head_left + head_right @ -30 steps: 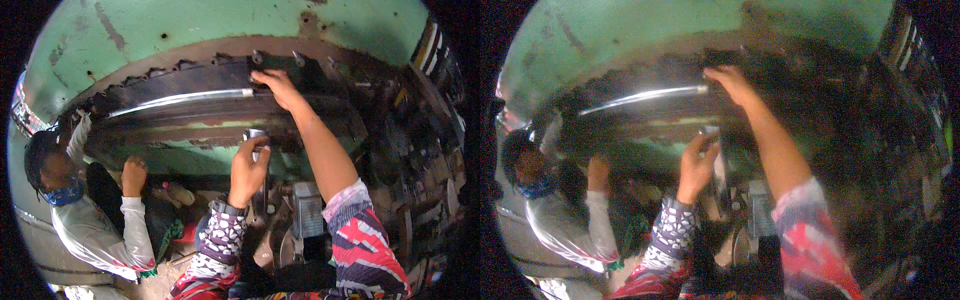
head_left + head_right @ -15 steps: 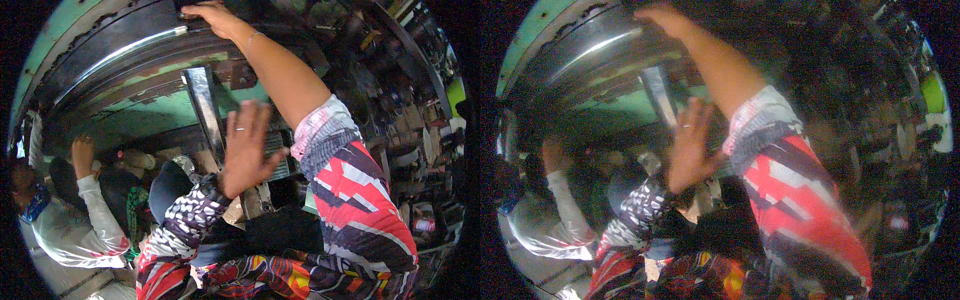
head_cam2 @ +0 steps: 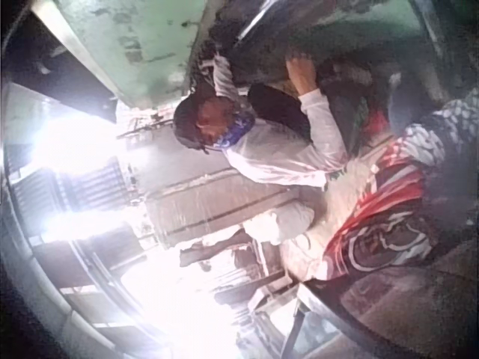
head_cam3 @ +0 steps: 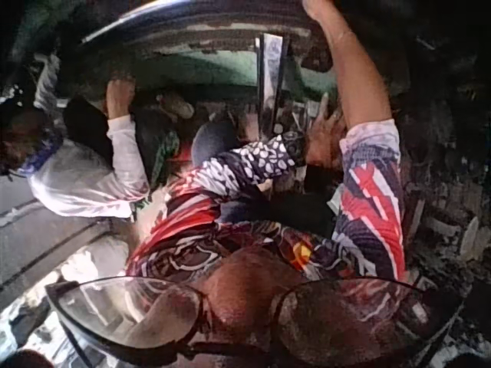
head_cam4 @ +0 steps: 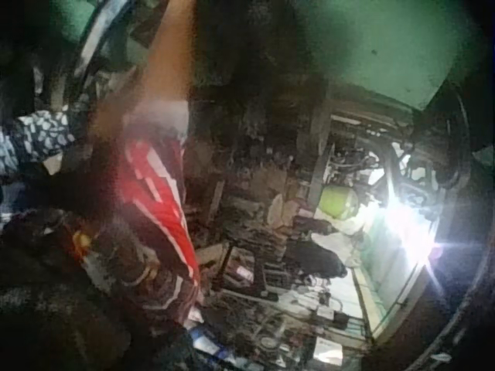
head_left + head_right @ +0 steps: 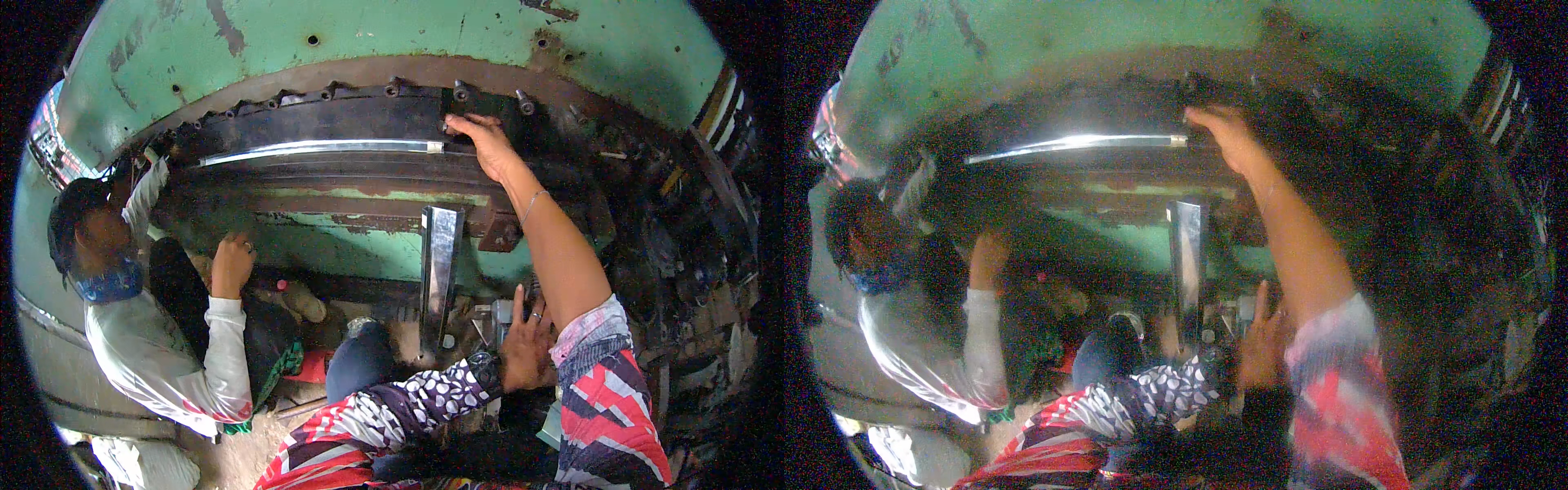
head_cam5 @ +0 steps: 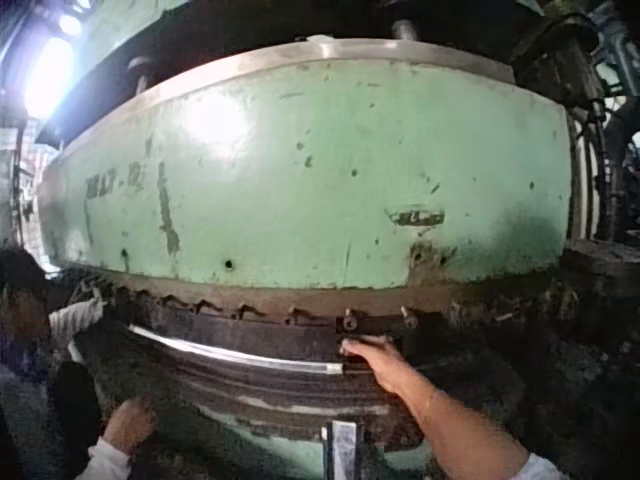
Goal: The person positions a long metal bar against a curved machine surface, then handles a smaller metal piece, aligning and adjusting both parts by hand. The person repeatedly checks fit and orientation without using tools.
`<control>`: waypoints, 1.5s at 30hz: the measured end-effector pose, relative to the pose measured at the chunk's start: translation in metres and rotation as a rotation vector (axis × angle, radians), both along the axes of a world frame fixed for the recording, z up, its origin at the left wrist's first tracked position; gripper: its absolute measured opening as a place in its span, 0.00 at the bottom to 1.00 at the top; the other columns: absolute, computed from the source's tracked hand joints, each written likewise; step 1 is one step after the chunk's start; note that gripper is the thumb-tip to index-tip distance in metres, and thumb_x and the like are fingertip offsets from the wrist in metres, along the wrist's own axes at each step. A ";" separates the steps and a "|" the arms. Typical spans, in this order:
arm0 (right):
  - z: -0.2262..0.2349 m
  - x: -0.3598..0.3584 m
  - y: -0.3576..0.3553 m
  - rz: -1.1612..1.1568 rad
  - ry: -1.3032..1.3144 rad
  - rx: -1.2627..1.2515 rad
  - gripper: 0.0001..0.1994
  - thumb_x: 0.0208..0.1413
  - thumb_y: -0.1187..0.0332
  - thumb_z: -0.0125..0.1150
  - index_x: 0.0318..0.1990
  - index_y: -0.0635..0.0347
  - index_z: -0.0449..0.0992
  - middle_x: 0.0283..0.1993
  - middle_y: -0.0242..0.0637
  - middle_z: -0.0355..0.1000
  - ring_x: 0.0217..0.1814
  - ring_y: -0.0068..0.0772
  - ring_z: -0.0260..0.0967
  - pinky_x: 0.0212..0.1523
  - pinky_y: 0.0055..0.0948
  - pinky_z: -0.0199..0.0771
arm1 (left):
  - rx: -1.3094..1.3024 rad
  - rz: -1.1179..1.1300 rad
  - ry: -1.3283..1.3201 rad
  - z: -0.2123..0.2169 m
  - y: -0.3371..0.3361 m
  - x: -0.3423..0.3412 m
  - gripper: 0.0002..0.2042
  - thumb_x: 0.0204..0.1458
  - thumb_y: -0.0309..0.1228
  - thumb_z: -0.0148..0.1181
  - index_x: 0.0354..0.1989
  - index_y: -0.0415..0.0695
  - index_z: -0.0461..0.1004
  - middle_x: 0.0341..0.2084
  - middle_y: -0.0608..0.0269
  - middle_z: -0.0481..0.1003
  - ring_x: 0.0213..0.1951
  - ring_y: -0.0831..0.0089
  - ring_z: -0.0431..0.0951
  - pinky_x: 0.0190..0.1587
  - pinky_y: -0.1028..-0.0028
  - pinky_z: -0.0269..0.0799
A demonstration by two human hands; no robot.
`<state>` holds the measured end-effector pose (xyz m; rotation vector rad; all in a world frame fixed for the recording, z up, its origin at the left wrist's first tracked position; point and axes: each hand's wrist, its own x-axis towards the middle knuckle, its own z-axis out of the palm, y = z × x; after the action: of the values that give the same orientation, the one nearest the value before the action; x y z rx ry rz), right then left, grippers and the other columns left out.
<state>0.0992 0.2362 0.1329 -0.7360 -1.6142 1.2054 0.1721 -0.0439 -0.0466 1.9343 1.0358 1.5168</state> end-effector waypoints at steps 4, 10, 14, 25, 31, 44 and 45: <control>-0.005 0.005 0.005 0.002 0.004 0.029 0.19 0.57 0.52 0.71 0.44 0.59 0.86 0.45 0.35 0.83 0.63 0.30 0.67 0.75 0.41 0.43 | -0.031 0.195 0.892 0.021 -0.006 0.000 0.27 0.62 0.42 0.50 0.71 0.54 0.67 0.75 0.62 0.59 0.78 0.56 0.49 0.77 0.32 0.25; -0.002 0.006 0.000 0.016 -0.010 0.017 0.18 0.57 0.52 0.71 0.41 0.60 0.86 0.45 0.33 0.82 0.62 0.30 0.67 0.73 0.39 0.47 | -0.278 -0.197 0.250 0.018 -0.009 -0.007 0.29 0.63 0.45 0.50 0.73 0.55 0.64 0.76 0.62 0.57 0.79 0.57 0.46 0.75 0.29 0.20; -0.002 0.001 -0.003 0.004 -0.031 0.032 0.19 0.57 0.52 0.71 0.42 0.61 0.86 0.45 0.34 0.82 0.60 0.30 0.69 0.72 0.38 0.49 | -0.277 -0.390 -0.386 -0.012 -0.007 0.003 0.30 0.63 0.47 0.49 0.75 0.55 0.62 0.76 0.60 0.57 0.79 0.55 0.45 0.74 0.29 0.20; -0.027 0.014 0.034 -0.137 0.019 0.030 0.18 0.58 0.55 0.71 0.43 0.64 0.84 0.44 0.34 0.81 0.54 0.28 0.71 0.66 0.33 0.58 | -0.193 -0.056 0.200 -0.006 0.002 0.013 0.29 0.63 0.46 0.48 0.74 0.56 0.63 0.74 0.61 0.60 0.78 0.57 0.48 0.76 0.30 0.22; -0.018 0.001 0.000 -0.050 0.032 -0.048 0.17 0.58 0.54 0.71 0.40 0.61 0.83 0.43 0.32 0.80 0.53 0.26 0.70 0.70 0.34 0.51 | -0.253 0.054 0.537 -0.003 0.000 0.015 0.28 0.63 0.46 0.48 0.73 0.57 0.64 0.73 0.62 0.61 0.78 0.59 0.50 0.76 0.31 0.23; -0.041 0.011 0.014 -0.141 0.010 -0.058 0.18 0.59 0.54 0.70 0.44 0.61 0.84 0.45 0.32 0.81 0.55 0.27 0.71 0.72 0.35 0.50 | -0.277 0.056 0.847 -0.006 -0.003 0.024 0.28 0.63 0.46 0.46 0.73 0.57 0.64 0.72 0.63 0.63 0.77 0.60 0.52 0.77 0.33 0.25; -0.042 0.005 0.008 -0.125 0.030 -0.083 0.18 0.59 0.54 0.70 0.46 0.61 0.84 0.46 0.33 0.81 0.56 0.27 0.71 0.72 0.35 0.51 | -0.307 0.092 0.878 -0.004 -0.004 0.019 0.29 0.63 0.46 0.47 0.73 0.57 0.63 0.73 0.62 0.62 0.77 0.59 0.51 0.77 0.33 0.25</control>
<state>0.1039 0.2438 0.0913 -0.8548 -1.4791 1.1928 0.1915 -0.0478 -0.0503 2.3586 1.5970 0.4356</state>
